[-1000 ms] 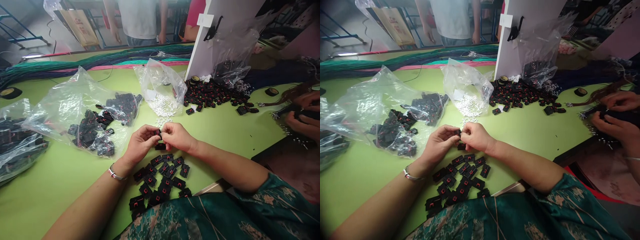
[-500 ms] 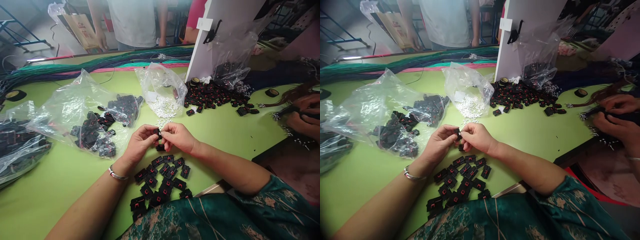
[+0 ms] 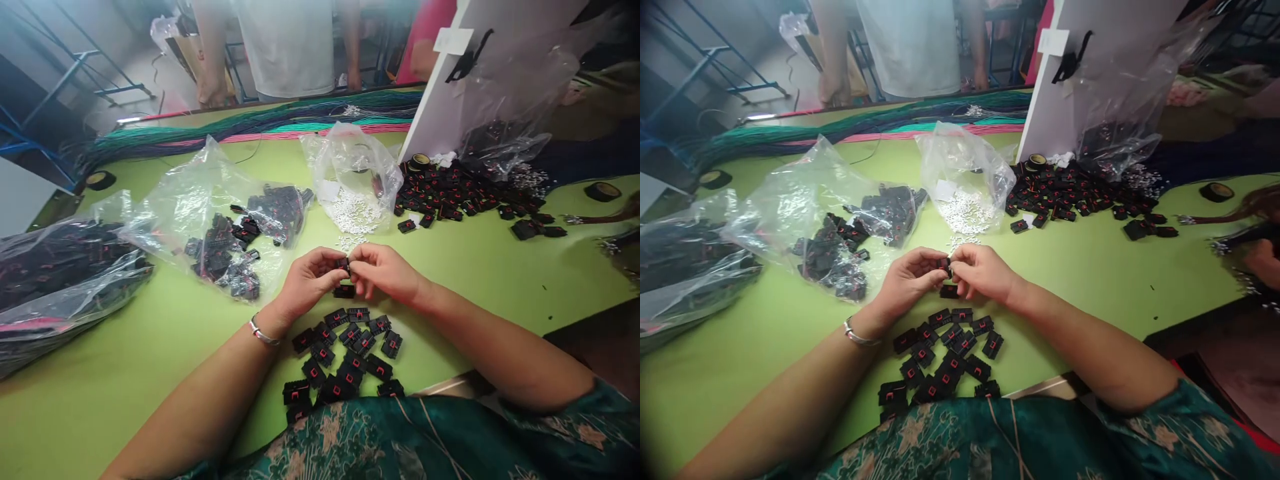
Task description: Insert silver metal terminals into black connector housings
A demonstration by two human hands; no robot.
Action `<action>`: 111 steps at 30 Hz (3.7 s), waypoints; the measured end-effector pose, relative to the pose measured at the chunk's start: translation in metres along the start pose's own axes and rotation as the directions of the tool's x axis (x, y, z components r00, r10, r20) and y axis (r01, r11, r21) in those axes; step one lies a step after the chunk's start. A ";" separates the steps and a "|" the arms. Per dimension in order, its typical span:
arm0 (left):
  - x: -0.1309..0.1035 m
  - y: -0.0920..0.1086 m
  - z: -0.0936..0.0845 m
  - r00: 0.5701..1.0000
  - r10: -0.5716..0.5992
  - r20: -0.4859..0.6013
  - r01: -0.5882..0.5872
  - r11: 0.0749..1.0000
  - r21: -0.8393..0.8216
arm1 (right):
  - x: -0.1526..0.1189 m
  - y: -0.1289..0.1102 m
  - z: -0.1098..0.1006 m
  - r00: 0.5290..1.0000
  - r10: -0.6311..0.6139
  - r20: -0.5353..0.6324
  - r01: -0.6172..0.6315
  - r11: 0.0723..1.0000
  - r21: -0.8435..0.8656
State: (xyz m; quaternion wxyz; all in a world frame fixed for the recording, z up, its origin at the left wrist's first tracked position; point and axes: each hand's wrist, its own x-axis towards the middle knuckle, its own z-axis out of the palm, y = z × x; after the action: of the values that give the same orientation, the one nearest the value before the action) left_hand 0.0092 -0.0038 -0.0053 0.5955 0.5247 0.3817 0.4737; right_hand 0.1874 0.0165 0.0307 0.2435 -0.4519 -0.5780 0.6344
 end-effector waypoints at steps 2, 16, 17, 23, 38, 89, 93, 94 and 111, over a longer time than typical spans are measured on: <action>-0.001 -0.001 0.001 1.000 0.011 0.003 -0.011 0.998 0.066 | -0.001 -0.002 0.000 1.000 -0.014 0.019 0.014 1.000 -0.015; 0.004 0.066 -0.089 0.932 -0.175 -0.317 0.258 -0.292 0.921 | 0.005 0.016 0.007 0.979 -0.197 0.049 0.160 0.604 -0.781; 0.004 0.065 -0.091 0.933 -0.199 -0.298 0.227 -0.315 0.921 | 0.003 0.014 0.008 0.976 -0.186 0.117 0.204 0.568 -0.798; 0.004 0.064 -0.083 0.926 -0.198 -0.320 0.235 -0.360 0.903 | 0.000 0.006 -0.006 0.969 -0.131 0.210 0.247 0.566 -0.787; 0.006 0.058 -0.026 0.965 -0.153 -0.212 0.228 0.887 0.402 | 0.034 0.022 -0.004 0.924 -0.381 -0.026 0.087 0.277 -0.957; 0.008 0.004 -0.011 0.946 -0.314 -0.082 0.261 0.888 -0.379 | 0.010 0.012 0.006 0.858 -0.510 -0.054 0.354 0.665 -0.658; 0.006 0.005 -0.009 0.953 -0.289 -0.087 0.243 0.905 -0.348 | 0.010 0.013 0.007 0.861 -0.505 -0.058 0.349 0.670 -0.655; 0.006 0.005 -0.009 0.956 -0.280 -0.091 0.235 0.912 -0.336 | 0.010 0.013 0.007 0.865 -0.497 -0.064 0.340 0.676 -0.654; 0.001 0.008 -0.002 0.966 -0.174 -0.194 0.157 0.982 -0.101 | 0.016 0.019 0.012 0.931 -0.269 -0.247 0.177 0.923 -0.341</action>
State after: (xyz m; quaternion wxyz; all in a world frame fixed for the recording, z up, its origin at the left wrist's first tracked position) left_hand 0.0064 -0.0025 0.0026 0.6130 0.4144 0.4620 0.4889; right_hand 0.1734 0.0196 0.0069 0.3219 -0.5030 -0.6773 0.4296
